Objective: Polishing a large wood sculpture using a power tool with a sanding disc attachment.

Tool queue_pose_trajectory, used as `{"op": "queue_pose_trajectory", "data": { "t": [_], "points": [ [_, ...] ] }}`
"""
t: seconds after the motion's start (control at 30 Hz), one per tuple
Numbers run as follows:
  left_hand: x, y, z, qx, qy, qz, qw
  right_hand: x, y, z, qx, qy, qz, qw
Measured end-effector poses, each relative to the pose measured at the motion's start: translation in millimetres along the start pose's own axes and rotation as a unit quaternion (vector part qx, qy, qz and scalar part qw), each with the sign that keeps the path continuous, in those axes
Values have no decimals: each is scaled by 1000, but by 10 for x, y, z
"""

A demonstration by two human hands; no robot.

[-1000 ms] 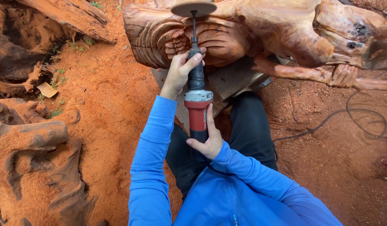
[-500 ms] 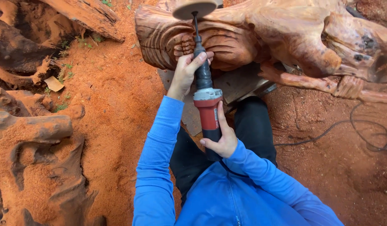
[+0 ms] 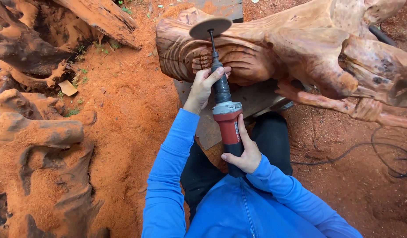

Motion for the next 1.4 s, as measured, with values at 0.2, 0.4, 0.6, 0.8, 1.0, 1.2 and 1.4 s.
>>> {"op": "queue_pose_trajectory", "data": {
  "t": [0.2,0.4,0.6,0.8,1.0,1.2,1.4],
  "points": [
    [-169,-48,232,21,-35,31,999,-190,11,88,28,-2,39,999],
    [-79,32,63,13,-34,70,997,14,77,-80,28,6,42,999],
    [27,207,-92,-5,9,103,995,-13,109,-198,39,10,42,998],
    [-28,254,-20,-9,23,140,990,-33,125,-158,69,-1,49,996],
    [-29,311,-51,9,27,158,987,-140,19,-178,77,-8,51,996],
    [-117,278,-96,-7,32,156,987,22,68,-343,82,-11,42,996],
    [-193,230,-123,-41,27,138,989,132,195,-454,102,-18,36,994]
  ]
}}
Point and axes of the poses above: each hand's wrist, its own z-axis towards the middle knuckle, its own y-axis out of the palm, x = y × z, the point moved 10 cm from there along z, towards the middle knuckle, and after that the axes turned 1 degree about x, right-handed, at the moved point
